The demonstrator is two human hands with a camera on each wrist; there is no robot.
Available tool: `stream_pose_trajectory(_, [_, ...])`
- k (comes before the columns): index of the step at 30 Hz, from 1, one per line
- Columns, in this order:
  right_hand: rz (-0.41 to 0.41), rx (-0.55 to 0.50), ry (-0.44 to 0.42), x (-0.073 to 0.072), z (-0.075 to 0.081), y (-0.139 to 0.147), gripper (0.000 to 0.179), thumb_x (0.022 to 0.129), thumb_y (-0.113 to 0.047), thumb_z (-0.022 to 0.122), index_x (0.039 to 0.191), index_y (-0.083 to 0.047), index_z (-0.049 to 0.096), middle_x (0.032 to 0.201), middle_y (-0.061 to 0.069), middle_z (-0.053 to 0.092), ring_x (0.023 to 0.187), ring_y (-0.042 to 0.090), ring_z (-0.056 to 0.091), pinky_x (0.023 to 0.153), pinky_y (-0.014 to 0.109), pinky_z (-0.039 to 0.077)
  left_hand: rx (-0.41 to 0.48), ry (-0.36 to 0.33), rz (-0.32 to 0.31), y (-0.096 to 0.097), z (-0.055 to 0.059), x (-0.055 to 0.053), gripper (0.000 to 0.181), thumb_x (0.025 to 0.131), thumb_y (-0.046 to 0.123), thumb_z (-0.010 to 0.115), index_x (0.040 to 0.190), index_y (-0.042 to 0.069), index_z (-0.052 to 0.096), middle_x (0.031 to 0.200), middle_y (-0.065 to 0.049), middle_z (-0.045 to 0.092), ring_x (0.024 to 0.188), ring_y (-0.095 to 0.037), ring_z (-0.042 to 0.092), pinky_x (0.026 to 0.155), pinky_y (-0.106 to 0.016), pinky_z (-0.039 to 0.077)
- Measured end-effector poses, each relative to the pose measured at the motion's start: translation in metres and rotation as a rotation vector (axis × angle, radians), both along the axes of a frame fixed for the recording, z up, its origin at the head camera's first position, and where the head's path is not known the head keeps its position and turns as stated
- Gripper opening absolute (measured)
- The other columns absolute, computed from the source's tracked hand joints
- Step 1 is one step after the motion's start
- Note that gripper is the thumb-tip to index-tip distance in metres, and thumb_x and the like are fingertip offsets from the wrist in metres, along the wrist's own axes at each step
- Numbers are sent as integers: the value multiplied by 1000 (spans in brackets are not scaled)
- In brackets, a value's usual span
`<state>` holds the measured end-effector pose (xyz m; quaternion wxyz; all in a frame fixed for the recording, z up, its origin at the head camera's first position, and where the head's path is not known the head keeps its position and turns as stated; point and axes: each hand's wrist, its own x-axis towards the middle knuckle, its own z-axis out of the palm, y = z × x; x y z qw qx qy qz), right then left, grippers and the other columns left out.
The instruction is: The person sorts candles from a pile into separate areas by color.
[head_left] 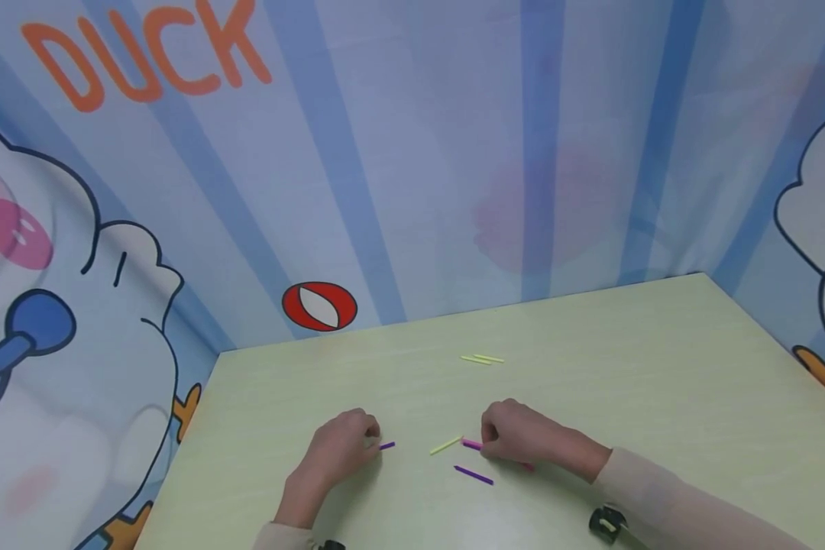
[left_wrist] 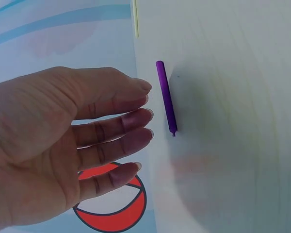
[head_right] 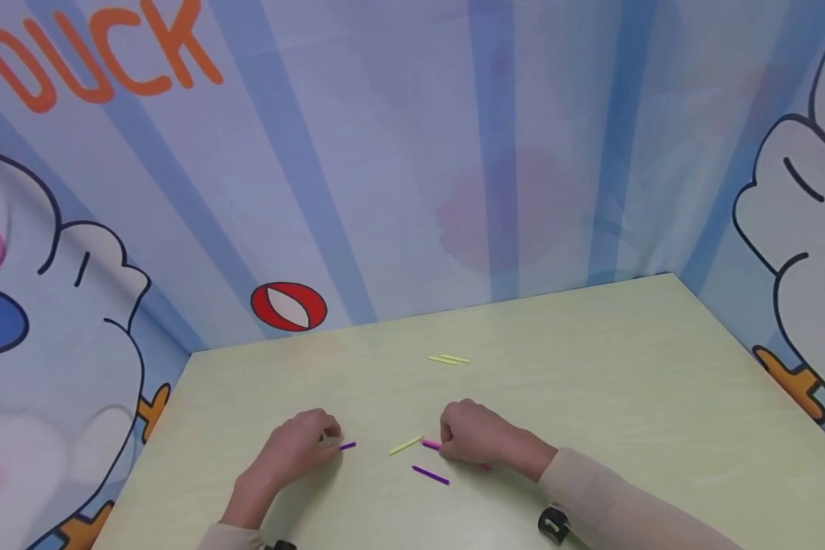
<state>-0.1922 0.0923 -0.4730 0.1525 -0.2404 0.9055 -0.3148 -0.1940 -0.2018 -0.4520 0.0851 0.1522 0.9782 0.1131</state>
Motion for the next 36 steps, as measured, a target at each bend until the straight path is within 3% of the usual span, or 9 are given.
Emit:
stream_pose_trajectory(18, [10, -25, -2, 0, -2, 3, 18, 85, -7, 74, 72, -14, 64, 67, -6, 57, 59, 9, 49, 57, 26, 43, 27, -4, -98, 34, -2, -2, 13, 86, 14, 75, 98, 9, 76, 89, 3, 63, 81, -12, 59, 72, -33, 52])
stream_pose_trajectory(29, [25, -42, 17, 1, 2, 2, 17, 85, -6, 73, 72, -13, 64, 67, -6, 56, 58, 8, 49, 56, 25, 42, 10, 61, -174, 53, 1, 1, 14, 85, 15, 76, 99, 11, 76, 89, 4, 64, 83, -11, 62, 75, -32, 53])
stream_pose_trajectory(36, [29, -46, 16, 0, 3, 2, 17, 85, -5, 72, 72, -12, 63, 66, -6, 56, 56, 8, 48, 55, 25, 42, 16, 36, -189, 63, -3, 5, 17, 84, 15, 77, 101, 13, 76, 90, 5, 65, 86, -11, 63, 77, -31, 53])
